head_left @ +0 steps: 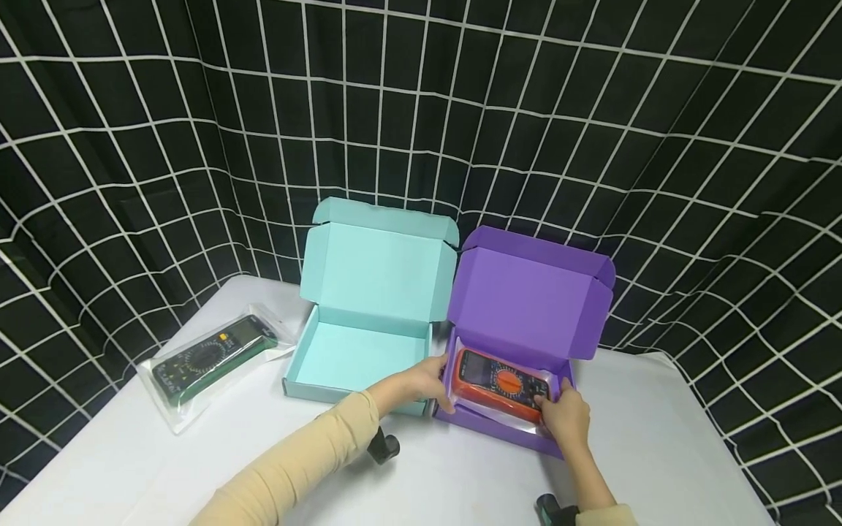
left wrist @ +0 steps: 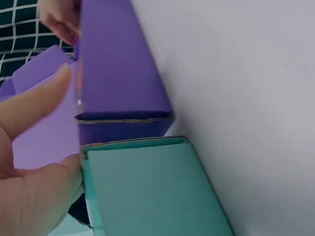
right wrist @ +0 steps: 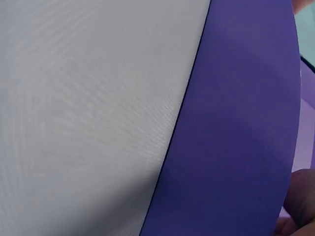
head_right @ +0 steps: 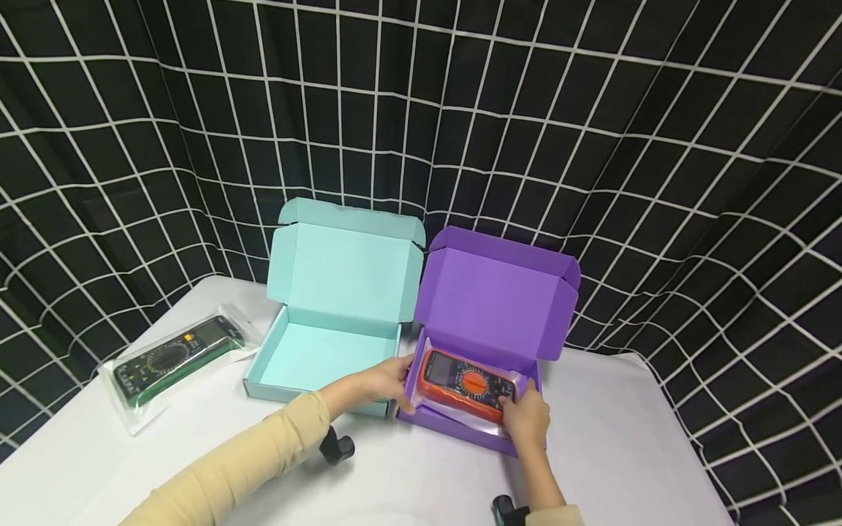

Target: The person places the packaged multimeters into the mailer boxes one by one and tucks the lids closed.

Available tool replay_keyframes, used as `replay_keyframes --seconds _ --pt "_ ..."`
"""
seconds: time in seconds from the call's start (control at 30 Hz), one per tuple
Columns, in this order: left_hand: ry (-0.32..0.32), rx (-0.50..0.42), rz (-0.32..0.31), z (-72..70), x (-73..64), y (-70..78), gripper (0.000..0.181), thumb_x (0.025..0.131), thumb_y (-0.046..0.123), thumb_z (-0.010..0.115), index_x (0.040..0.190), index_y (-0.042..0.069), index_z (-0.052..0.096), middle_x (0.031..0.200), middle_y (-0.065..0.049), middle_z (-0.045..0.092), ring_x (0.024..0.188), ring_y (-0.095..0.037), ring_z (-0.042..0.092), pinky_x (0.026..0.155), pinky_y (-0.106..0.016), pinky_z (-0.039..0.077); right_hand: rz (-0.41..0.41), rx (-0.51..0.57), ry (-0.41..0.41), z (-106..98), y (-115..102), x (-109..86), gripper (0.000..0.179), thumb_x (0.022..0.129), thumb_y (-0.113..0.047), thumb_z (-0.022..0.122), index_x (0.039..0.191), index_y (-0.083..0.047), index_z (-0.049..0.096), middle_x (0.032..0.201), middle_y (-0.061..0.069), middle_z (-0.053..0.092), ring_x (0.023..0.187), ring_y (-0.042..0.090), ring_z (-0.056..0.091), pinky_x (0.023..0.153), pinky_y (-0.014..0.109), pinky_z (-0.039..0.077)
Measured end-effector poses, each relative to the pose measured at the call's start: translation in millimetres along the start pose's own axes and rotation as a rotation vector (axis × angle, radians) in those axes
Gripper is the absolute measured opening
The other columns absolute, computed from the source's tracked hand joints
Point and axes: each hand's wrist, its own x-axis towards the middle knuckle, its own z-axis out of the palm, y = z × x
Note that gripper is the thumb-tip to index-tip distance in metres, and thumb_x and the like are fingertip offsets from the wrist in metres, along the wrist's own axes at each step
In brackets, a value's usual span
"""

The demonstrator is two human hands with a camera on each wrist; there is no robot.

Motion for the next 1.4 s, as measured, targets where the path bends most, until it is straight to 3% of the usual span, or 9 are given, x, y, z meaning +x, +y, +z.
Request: replay_keyframes --seconds 0.17,0.37,0.43,0.53,0.67,0.93,1.03,1.2,1.4 --pt "-0.007 -0.224 -0.032 -3.9 0.6 8.4 0.061 0.073 -0.011 0.057 0.13 -0.007 0.033 0.102 -0.023 0.058 0.09 -0.034 0.058 0.093 -0.046 0.038 0.019 0.147 0.068 -7 0 2.2 0.055 0.088 -0.025 0.052 0.126 0.011 0.038 0.116 0.031 0.047 0.108 0.047 0.042 0.091 0.055 0.033" --pt "0.141 -0.395 -0.097 -8.0 20.8 12.9 0.072 0.078 -0.004 0.049 0.138 -0.005 0.009 0.143 -0.023 0.011 0.13 -0.036 0.009 0.105 -0.047 0.009 0.139 0.436 0.172 -25 -1 8.7 0.066 0.094 -0.046 0.024 0.129 0.009 0.037 0.126 0.029 0.039 0.117 0.044 0.034 0.098 0.051 0.027" --pt "0.161 -0.453 -0.047 -8.6 36.6 1.2 0.073 0.078 -0.007 0.046 0.139 -0.005 0.006 0.144 -0.02 0.007 0.131 -0.031 0.005 0.106 -0.043 0.005 0.198 0.546 0.19 -31 -1 12.1 0.069 0.093 -0.048 0.019 0.131 0.009 0.031 0.13 0.029 0.034 0.119 0.042 0.032 0.1 0.048 0.027" --pt "0.135 -0.538 0.006 -12.6 89.0 -46.2 0.077 0.077 -0.003 0.05 0.139 -0.004 0.003 0.145 -0.018 0.0 0.131 -0.029 -0.001 0.106 -0.043 0.001 0.267 0.682 0.235 -37 -2 18.9 0.072 0.093 -0.048 0.016 0.132 0.011 0.028 0.131 0.031 0.032 0.121 0.041 0.031 0.1 0.046 0.027" --pt "0.112 -0.639 0.001 -15.9 134.0 -84.9 0.085 0.076 0.001 0.058 0.139 -0.001 0.001 0.144 -0.019 -0.004 0.131 -0.029 0.001 0.105 -0.044 0.001 0.308 0.667 0.286 -40 -3 26.3 0.072 0.093 -0.047 0.016 0.128 0.012 0.034 0.129 0.031 0.035 0.121 0.041 0.03 0.102 0.047 0.023" --pt "0.127 -0.726 -0.032 -11.7 61.1 1.4 0.076 0.078 -0.017 0.036 0.138 -0.002 -0.009 0.143 -0.021 -0.011 0.131 -0.031 0.004 0.108 -0.037 0.009 0.274 0.584 0.253 -41 3 34.3 0.072 0.093 -0.048 0.013 0.131 0.011 0.03 0.135 0.028 0.027 0.125 0.04 0.021 0.104 0.048 0.016" --pt "0.14 -0.694 -0.01 -14.3 62.3 -0.8 0.078 0.077 -0.015 0.039 0.139 -0.001 -0.008 0.144 -0.019 -0.009 0.13 -0.025 0.012 0.099 -0.03 0.027 0.279 0.607 0.245 -42 3 37.4 0.073 0.092 -0.05 0.012 0.134 0.008 0.025 0.138 0.025 0.023 0.127 0.038 0.017 0.106 0.046 0.013" --pt "0.141 -0.603 0.102 -21.1 78.5 -22.2 0.086 0.077 -0.004 0.05 0.139 0.003 -0.008 0.145 -0.013 -0.011 0.132 -0.021 -0.002 0.106 -0.032 0.013 0.301 0.651 0.232 -46 1 44.7 0.074 0.092 -0.051 0.011 0.135 0.008 0.022 0.139 0.024 0.022 0.128 0.037 0.017 0.106 0.044 0.012" --pt "0.119 -0.49 0.137 -24.7 55.7 10.2 0.076 0.081 -0.003 0.042 0.138 -0.001 -0.009 0.144 -0.018 -0.01 0.131 -0.03 -0.003 0.107 -0.04 0.001 0.254 0.794 0.153 -52 0 52.3 0.076 0.091 -0.051 0.008 0.135 0.01 0.009 0.14 0.027 0.013 0.129 0.035 0.013 0.107 0.04 0.008"
